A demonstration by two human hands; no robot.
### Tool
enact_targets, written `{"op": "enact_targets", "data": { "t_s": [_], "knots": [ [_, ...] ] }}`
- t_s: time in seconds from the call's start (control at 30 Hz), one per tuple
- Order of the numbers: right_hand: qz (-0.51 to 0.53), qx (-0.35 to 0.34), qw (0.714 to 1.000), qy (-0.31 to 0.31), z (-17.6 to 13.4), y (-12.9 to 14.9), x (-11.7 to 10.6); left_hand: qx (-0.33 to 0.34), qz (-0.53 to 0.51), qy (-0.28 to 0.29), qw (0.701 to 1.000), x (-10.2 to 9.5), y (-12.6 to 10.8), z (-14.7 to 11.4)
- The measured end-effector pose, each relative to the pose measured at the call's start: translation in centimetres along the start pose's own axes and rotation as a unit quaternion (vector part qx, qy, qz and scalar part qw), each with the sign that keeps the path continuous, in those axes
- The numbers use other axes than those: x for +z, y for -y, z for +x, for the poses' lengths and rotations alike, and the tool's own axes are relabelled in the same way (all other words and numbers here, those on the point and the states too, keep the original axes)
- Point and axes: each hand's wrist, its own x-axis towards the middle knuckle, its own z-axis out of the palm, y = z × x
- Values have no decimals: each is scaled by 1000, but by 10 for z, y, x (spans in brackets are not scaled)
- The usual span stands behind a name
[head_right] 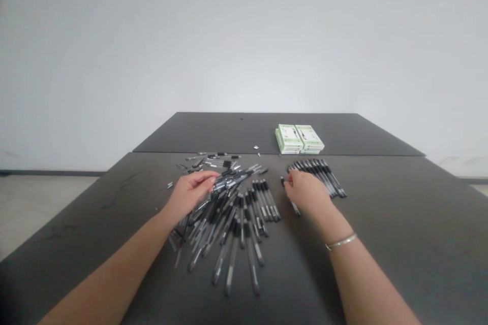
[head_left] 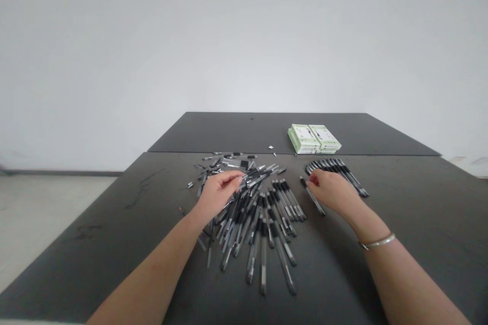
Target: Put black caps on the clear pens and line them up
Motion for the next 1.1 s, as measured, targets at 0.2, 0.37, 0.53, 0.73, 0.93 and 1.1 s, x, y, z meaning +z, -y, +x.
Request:
{"op": "enact_targets", "data": {
  "t_s": [0.2,0.37,0.53,0.73,0.93,1.1],
  "knots": [
    [-40,-6,994,98,0,-5,8,-15,-4,-21,1000,-1,5,2],
    [-11,-38,993,108,0,3,15,-25,-16,-28,999,-2,7,5],
    [8,-61,994,89,-3,13,19,-42,-38,-38,998,-3,9,5],
    [28,-83,994,72,-6,20,20,-56,-110,-61,991,-4,15,7],
    [48,-83,993,69,-6,21,20,-62,-156,-76,983,-5,19,10],
    [43,-56,997,-12,-9,33,11,-61,-198,-84,975,-5,18,10]
  ]
}}
